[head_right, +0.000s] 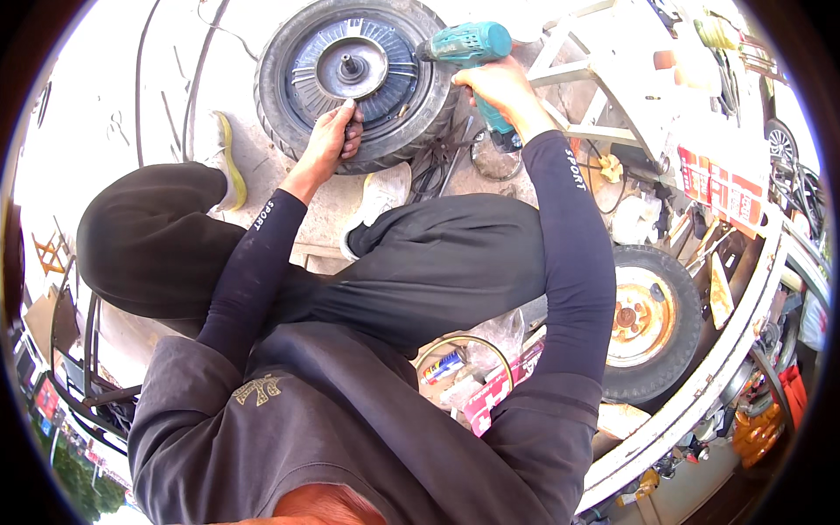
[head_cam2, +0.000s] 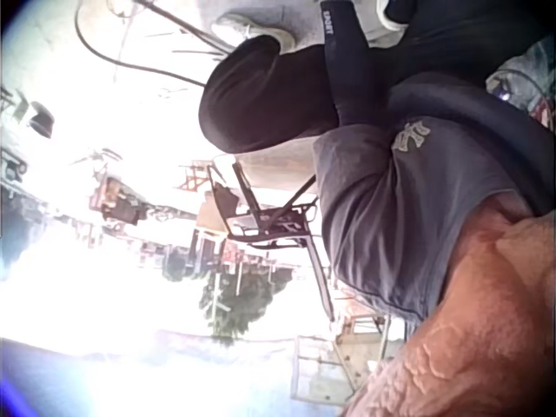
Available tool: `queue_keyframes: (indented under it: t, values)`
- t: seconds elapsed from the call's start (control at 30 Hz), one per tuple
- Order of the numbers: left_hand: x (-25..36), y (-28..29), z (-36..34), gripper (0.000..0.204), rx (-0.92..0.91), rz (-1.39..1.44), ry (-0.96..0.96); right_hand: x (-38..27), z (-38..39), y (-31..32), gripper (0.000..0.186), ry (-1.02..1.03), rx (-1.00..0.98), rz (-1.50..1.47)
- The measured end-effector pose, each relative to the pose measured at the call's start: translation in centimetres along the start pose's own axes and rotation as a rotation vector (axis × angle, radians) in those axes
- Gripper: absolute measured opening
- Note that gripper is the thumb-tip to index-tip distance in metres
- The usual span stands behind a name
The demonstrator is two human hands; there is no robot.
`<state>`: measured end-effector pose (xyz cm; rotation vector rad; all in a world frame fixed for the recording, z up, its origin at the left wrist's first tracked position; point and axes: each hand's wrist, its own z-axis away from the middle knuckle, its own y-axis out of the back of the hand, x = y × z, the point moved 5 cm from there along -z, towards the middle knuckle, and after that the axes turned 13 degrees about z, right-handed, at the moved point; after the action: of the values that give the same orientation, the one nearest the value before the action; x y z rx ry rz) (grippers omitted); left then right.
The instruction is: The person sits on the ground and uses a power drill to remove a metal band from a tire. They then use a hammer and a metal rod to tap and adjust the tire's rim and inner components.
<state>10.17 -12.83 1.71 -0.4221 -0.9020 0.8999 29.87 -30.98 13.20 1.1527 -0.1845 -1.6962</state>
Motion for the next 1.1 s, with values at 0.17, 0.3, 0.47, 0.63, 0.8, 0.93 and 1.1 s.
queue_keyframes:
  t: [0.17,0.3,0.47,0.63,0.8,0.93,1.1]
  values:
    - [0.3,-0.2,-0.2,0.027,0.001,-0.003,-0.018,0.1,-0.6,-0.3,0.017,-0.023,-0.036,0.013]
    - [0.3,-0.2,-0.1,0.026,-0.007,0.031,0.008,-2.9,-0.8,0.6,0.016,-0.009,0.022,0.466]
    - [0.6,0.2,-0.3,0.026,-0.015,0.078,0.030,-2.2,-1.4,1.1,0.016,-0.087,-0.036,0.273]
    - [0.4,0.5,-0.6,0.028,-0.033,0.116,0.050,-0.6,-1.9,1.3,0.020,-0.142,-0.046,0.130]
    - [0.6,0.5,-0.4,0.029,-0.044,0.169,0.052,-6.8,-0.7,0.1,0.035,0.225,0.186,1.124]
    - [0.5,0.4,-0.2,0.028,-0.057,0.158,0.048,-6.9,-0.8,0.2,0.038,0.128,0.217,0.952]
    - [1.2,-0.6,1.1,0.029,0.044,-0.052,-0.086,-6.7,-0.7,-0.4,0.041,0.068,0.208,0.985]
